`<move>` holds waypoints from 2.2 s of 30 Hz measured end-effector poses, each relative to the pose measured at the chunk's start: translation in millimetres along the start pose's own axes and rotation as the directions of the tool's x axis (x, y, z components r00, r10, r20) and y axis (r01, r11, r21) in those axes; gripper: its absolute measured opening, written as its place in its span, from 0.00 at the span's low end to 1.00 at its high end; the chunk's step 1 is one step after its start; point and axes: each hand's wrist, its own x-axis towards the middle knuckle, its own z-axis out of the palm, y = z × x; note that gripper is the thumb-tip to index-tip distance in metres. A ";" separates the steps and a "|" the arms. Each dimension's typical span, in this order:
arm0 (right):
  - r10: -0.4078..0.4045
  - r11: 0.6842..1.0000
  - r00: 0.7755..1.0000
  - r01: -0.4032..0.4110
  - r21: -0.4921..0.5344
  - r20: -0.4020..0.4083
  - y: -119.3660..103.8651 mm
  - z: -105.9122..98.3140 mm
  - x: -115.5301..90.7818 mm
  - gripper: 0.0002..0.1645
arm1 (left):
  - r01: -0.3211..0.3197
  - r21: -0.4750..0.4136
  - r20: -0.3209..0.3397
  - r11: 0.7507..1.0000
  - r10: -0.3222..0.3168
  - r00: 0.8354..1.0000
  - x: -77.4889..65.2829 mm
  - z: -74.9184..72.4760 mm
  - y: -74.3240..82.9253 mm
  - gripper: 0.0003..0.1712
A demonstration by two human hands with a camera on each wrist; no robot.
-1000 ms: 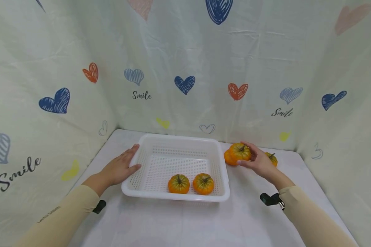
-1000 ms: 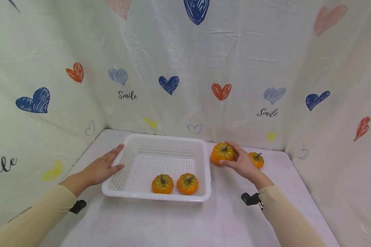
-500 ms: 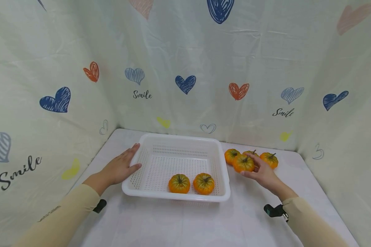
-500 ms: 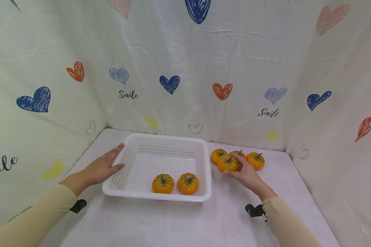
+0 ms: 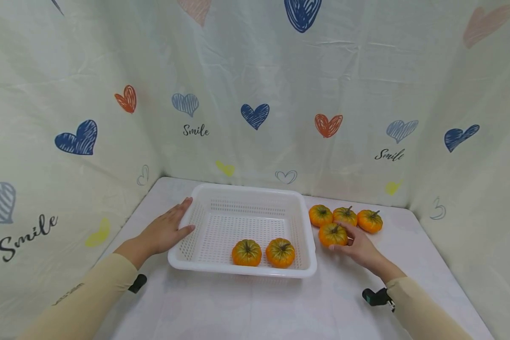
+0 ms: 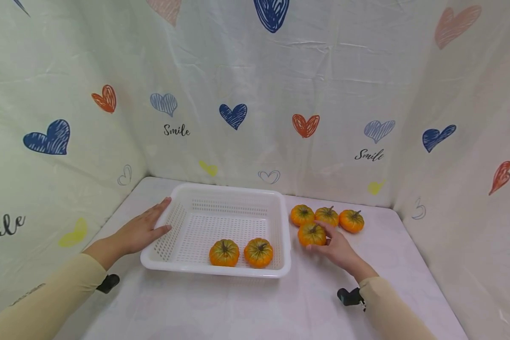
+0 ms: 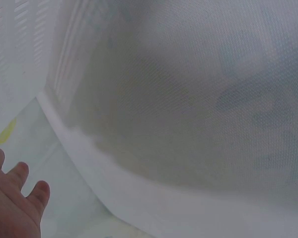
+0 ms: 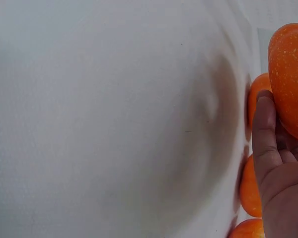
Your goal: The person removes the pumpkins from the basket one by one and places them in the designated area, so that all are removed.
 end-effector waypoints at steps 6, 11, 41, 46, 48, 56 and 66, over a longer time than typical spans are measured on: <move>0.033 0.999 0.999 -0.033 -0.015 0.001 4.0 3.5 1.1 0.56 | 0.004 0.002 0.000 1.000 -0.004 1.000 1.0 0.4 -0.2 0.47; 0.062 0.997 0.998 -0.062 -0.035 0.002 10.3 5.3 2.7 0.56 | 0.001 0.002 0.005 1.000 -0.001 1.000 0.3 -1.4 1.9 0.46; 0.023 0.982 0.999 -0.031 -0.185 -0.043 13.3 17.0 9.8 0.58 | -0.011 0.002 0.001 1.000 0.011 1.000 0.2 -1.5 2.7 0.46; 0.060 0.982 0.998 -0.066 -0.179 -0.035 13.9 16.7 11.6 0.57 | -0.008 0.006 -0.002 1.000 0.008 1.000 0.4 -1.4 3.1 0.46; 0.066 0.983 0.997 -0.070 -0.173 -0.029 14.5 16.7 12.2 0.57 | -0.003 0.009 -0.002 1.000 0.003 1.000 0.3 -1.4 3.4 0.46; 0.072 0.983 0.997 -0.075 -0.166 -0.025 15.4 16.9 12.6 0.60 | 0.007 0.005 0.001 1.000 -0.007 1.000 0.1 -1.6 4.2 0.46; 0.067 0.985 0.998 -0.069 -0.157 -0.019 15.8 18.2 16.0 0.59 | 0.007 0.011 0.002 1.000 -0.007 1.000 1.2 0.4 0.0 0.46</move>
